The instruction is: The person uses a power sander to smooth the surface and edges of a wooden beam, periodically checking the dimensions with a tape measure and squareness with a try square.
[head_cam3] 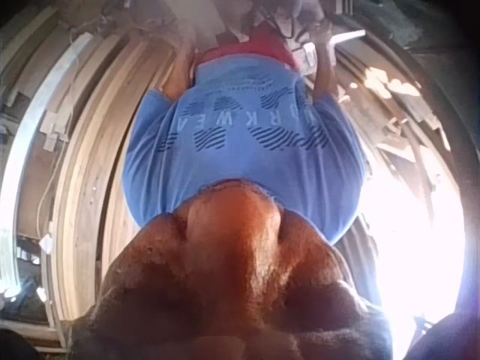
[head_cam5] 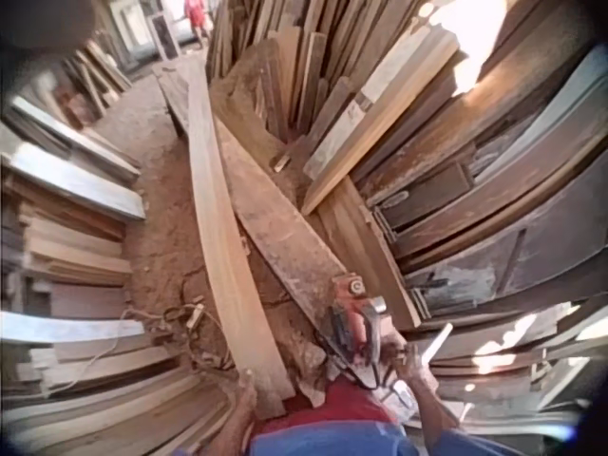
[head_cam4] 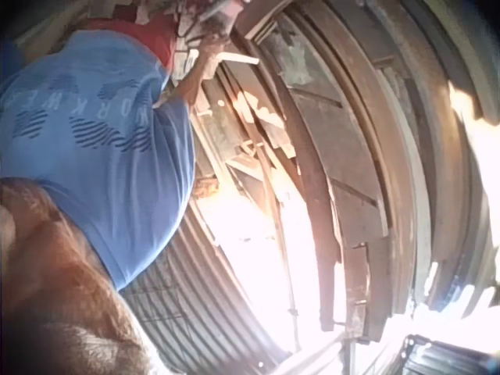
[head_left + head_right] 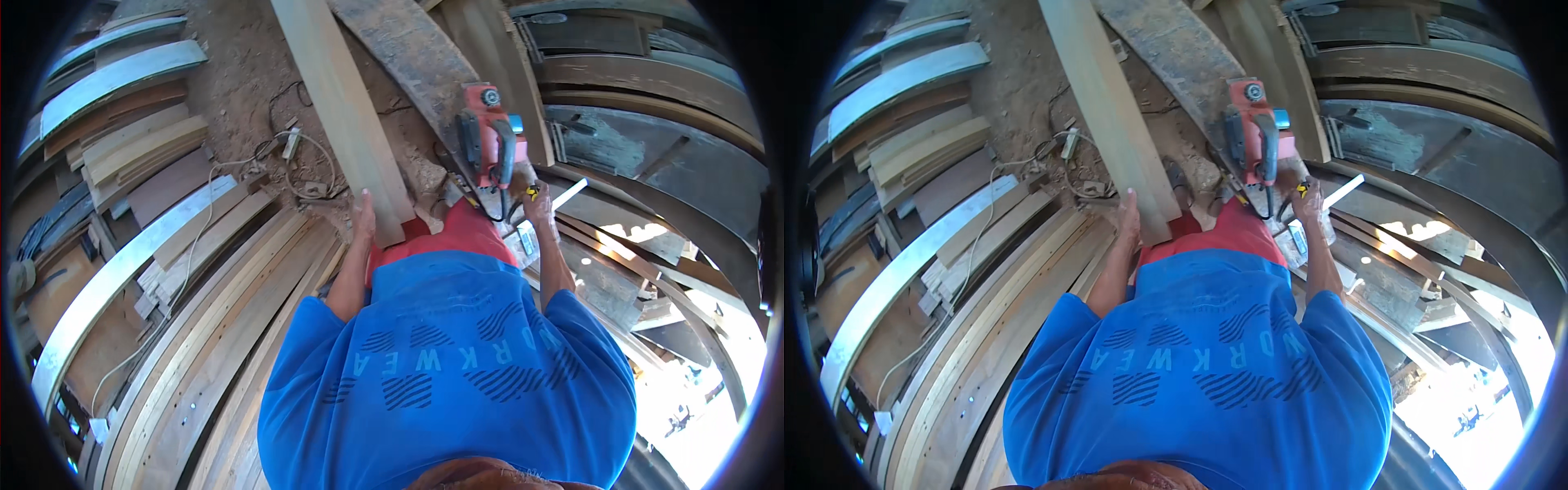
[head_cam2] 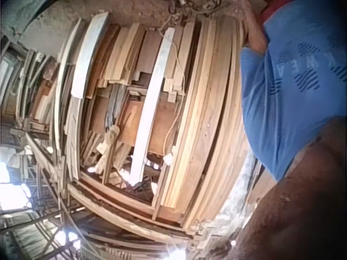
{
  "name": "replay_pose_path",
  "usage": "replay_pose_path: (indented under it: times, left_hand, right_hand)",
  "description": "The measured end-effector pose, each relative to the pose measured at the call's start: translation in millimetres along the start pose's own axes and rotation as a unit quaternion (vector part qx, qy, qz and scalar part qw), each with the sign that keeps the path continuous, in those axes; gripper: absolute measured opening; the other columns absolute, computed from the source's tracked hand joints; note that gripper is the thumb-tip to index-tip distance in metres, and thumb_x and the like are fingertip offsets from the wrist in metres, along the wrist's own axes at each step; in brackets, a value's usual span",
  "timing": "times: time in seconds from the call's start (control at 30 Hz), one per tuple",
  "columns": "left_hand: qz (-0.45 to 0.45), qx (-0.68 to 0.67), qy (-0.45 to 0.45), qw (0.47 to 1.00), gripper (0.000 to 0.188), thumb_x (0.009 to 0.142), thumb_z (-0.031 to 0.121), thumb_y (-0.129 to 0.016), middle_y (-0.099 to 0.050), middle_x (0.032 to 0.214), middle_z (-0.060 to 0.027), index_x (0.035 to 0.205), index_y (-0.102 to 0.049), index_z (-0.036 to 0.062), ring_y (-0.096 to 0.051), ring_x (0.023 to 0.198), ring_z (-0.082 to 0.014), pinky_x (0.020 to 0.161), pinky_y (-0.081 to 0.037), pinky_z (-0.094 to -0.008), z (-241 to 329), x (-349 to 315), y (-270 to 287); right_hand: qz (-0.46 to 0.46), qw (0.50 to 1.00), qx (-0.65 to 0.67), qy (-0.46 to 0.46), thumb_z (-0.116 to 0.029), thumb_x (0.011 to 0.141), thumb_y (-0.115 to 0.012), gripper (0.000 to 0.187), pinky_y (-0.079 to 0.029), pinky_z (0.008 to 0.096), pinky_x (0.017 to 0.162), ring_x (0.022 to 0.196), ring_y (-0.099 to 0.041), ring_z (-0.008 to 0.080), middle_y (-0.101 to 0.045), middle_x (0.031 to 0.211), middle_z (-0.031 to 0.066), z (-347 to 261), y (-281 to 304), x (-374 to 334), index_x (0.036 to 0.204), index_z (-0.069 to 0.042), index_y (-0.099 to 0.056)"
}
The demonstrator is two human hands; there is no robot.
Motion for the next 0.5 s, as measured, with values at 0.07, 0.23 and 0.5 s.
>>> replay_pose_path:
  times: [0.07,0.23,0.5]
  left_hand:
    - [0.002,0.012,0.027,1.000,0.057,0.098,0.044,-0.063,-0.067,0.123,-0.0113,0.133,-0.058,-0.0011,-0.063,0.109,-0.0189,0.095,-0.049,-0.0347,-1,-3,-1]
    - [-0.024,0.071,0.020,0.997,0.056,0.090,0.035,-0.076,-0.068,0.119,-0.0117,0.128,-0.060,-0.0028,-0.065,0.104,-0.0179,0.093,-0.051,-0.0353,17,-15,-7]
    - [0.053,0.121,0.064,0.989,0.087,0.080,0.047,-0.082,-0.065,0.124,-0.0239,0.137,-0.047,-0.0084,-0.065,0.113,-0.0315,0.098,-0.049,-0.0408,-15,-12,14]
  right_hand:
    - [0.006,0.999,-0.028,0.019,-0.027,0.084,-0.068,0.057,-0.047,0.0490,0.098,0.112,-0.061,0.0432,-0.063,0.116,0.0273,-1,-15,-4,0.132,0.000,-0.051]
    - [0.012,0.998,-0.037,0.040,-0.029,0.087,-0.067,0.057,-0.046,0.0492,0.101,0.118,-0.059,0.0441,-0.063,0.120,0.0274,-7,-10,-9,0.134,-0.001,-0.050]
    - [-0.039,0.976,0.127,0.174,-0.020,0.094,-0.062,0.023,-0.054,0.0431,0.076,0.086,-0.071,0.0337,-0.070,0.095,0.0213,-199,63,-61,0.107,-0.001,-0.065]
Point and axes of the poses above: each hand's wrist, its own x-axis towards the middle knuckle, its own y-axis out of the back of the hand, z = x × y, the point moved 4 cm from there along x, towards the middle knuckle
